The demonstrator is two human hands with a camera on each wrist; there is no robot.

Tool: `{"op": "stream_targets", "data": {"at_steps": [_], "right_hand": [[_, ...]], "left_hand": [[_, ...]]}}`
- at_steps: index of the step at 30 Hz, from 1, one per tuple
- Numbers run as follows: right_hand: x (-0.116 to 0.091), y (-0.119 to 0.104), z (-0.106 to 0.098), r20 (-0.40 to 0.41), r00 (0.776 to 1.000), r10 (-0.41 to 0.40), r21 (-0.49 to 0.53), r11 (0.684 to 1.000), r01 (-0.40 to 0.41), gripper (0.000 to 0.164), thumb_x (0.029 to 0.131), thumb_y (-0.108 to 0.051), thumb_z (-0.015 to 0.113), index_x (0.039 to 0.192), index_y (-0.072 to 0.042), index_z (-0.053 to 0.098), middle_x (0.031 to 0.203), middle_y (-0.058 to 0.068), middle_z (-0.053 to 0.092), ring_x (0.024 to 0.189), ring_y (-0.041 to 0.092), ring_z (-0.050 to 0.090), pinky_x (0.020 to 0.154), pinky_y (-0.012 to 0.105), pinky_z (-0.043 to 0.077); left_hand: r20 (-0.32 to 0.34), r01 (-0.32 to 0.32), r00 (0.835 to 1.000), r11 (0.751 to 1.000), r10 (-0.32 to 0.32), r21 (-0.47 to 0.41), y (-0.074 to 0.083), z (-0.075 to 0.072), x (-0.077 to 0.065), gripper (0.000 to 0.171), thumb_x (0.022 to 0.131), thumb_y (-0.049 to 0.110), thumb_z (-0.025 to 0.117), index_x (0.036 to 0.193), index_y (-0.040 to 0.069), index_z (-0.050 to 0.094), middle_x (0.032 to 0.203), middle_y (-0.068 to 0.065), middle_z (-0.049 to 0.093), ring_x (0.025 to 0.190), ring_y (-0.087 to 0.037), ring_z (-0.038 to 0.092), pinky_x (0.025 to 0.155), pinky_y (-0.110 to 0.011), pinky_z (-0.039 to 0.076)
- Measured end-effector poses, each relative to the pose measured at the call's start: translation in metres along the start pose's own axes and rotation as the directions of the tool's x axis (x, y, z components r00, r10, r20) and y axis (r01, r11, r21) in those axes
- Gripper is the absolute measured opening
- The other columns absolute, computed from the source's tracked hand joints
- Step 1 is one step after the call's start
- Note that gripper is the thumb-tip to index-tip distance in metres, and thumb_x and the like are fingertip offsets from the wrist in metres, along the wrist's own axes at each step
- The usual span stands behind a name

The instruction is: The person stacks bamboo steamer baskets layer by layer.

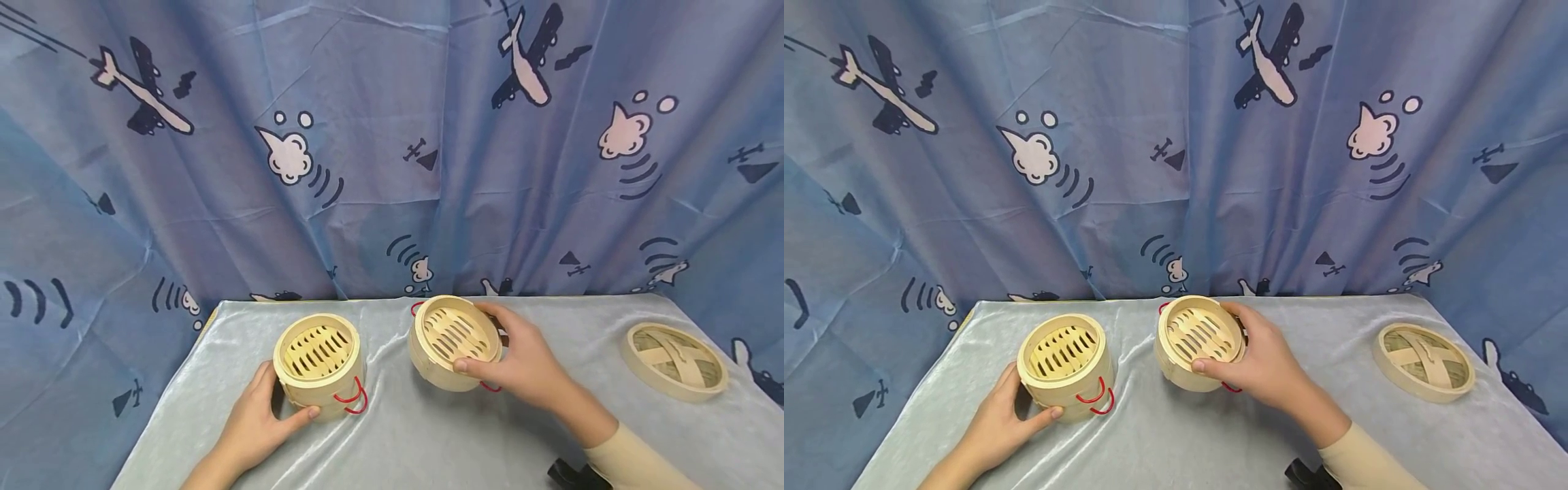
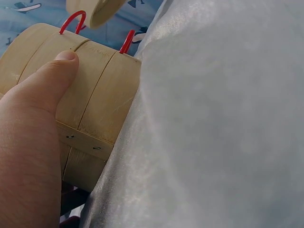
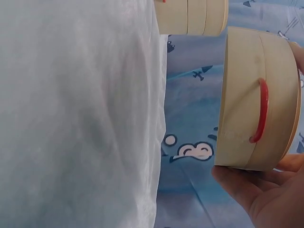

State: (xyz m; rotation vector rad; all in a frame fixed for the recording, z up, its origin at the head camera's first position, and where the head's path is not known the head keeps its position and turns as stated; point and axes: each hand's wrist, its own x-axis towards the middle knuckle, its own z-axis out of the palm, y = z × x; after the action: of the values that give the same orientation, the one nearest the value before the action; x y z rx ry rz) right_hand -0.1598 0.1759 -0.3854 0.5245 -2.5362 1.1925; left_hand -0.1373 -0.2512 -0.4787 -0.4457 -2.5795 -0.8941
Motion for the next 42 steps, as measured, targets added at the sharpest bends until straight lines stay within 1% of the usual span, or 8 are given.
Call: {"op": "stream_targets", "data": {"at_steps": [7,11,16,21,25,33,39,42], "right_hand": [[0.007,-0.013,0.010,0.006,1.000,0.002,0.034,0.999,-0.002,0.090,0.065,-0.049,0.091,0.139,-0.018,0.052,0.124,-0.007,0.061,0.105,0.010,0.057,0.081,0.030,0.052],[0.012,-0.018,0.018,0.023,1.000,-0.004,0.067,0.998,0.002,0.088,0.065,-0.052,0.090,0.138,-0.020,0.052,0.123,-0.007,0.060,0.103,0.011,0.057,0.077,0.030,0.052],[0.014,-0.025,0.026,0.023,1.000,-0.018,0.073,0.997,0.016,0.089,0.064,-0.055,0.090,0.138,-0.020,0.053,0.124,-0.007,0.060,0.102,0.010,0.057,0.077,0.030,0.052],[0.016,-0.032,0.032,0.027,1.000,-0.010,0.102,0.995,0.007,0.093,0.063,-0.054,0.090,0.139,-0.018,0.052,0.124,-0.008,0.060,0.098,0.009,0.059,0.077,0.030,0.053],[0.017,-0.037,0.036,0.026,1.000,-0.018,0.111,0.994,0.015,0.095,0.063,-0.054,0.090,0.141,-0.016,0.050,0.125,-0.008,0.059,0.100,0.009,0.059,0.079,0.030,0.053],[0.023,-0.047,0.044,0.020,0.999,-0.047,0.121,0.992,0.044,0.096,0.064,-0.055,0.090,0.141,-0.015,0.050,0.125,-0.005,0.059,0.107,0.011,0.057,0.082,0.031,0.052],[0.028,-0.057,0.051,0.035,0.998,-0.059,0.119,0.991,0.054,0.095,0.062,-0.060,0.088,0.139,-0.018,0.052,0.125,-0.007,0.060,0.104,0.010,0.058,0.082,0.031,0.052],[0.031,-0.061,0.055,0.037,0.998,-0.055,0.107,0.993,0.051,0.096,0.061,-0.063,0.087,0.139,-0.018,0.053,0.125,-0.008,0.060,0.105,0.010,0.058,0.085,0.032,0.051]], "left_hand": [[-0.005,-0.004,1.000,1.000,0.004,0.001,0.000,0.000,-0.001,0.100,0.069,0.061,0.084,0.150,0.023,0.039,0.132,0.009,0.050,0.118,-0.013,0.053,0.097,-0.039,0.044],[-0.020,-0.010,1.000,1.000,0.010,0.006,-0.001,-0.001,-0.002,0.099,0.069,0.059,0.085,0.149,0.022,0.040,0.133,0.008,0.051,0.119,-0.014,0.053,0.097,-0.039,0.043],[-0.036,-0.018,0.999,1.000,0.018,0.012,-0.001,0.000,-0.001,0.097,0.069,0.057,0.085,0.148,0.023,0.042,0.131,0.009,0.052,0.117,-0.014,0.054,0.095,-0.037,0.043],[-0.027,-0.019,0.999,1.000,0.019,0.017,0.000,0.000,-0.001,0.098,0.069,0.059,0.085,0.148,0.022,0.041,0.131,0.008,0.052,0.118,-0.015,0.054,0.096,-0.039,0.043],[-0.019,-0.021,1.000,1.000,0.022,0.018,0.000,0.000,-0.001,0.099,0.069,0.059,0.084,0.148,0.021,0.041,0.131,0.007,0.052,0.118,-0.015,0.053,0.096,-0.039,0.043],[-0.033,-0.035,0.999,0.999,0.035,0.019,-0.002,0.002,-0.001,0.097,0.069,0.057,0.085,0.148,0.021,0.042,0.130,0.008,0.052,0.117,-0.016,0.055,0.095,-0.039,0.043],[-0.032,-0.034,0.999,0.999,0.034,0.014,-0.001,0.002,0.000,0.097,0.069,0.057,0.085,0.148,0.022,0.042,0.131,0.009,0.052,0.118,-0.015,0.054,0.096,-0.038,0.042],[-0.022,-0.032,0.999,0.999,0.032,0.015,0.000,0.001,0.000,0.097,0.069,0.059,0.085,0.148,0.022,0.041,0.132,0.008,0.051,0.119,-0.014,0.053,0.098,-0.037,0.042]]}}
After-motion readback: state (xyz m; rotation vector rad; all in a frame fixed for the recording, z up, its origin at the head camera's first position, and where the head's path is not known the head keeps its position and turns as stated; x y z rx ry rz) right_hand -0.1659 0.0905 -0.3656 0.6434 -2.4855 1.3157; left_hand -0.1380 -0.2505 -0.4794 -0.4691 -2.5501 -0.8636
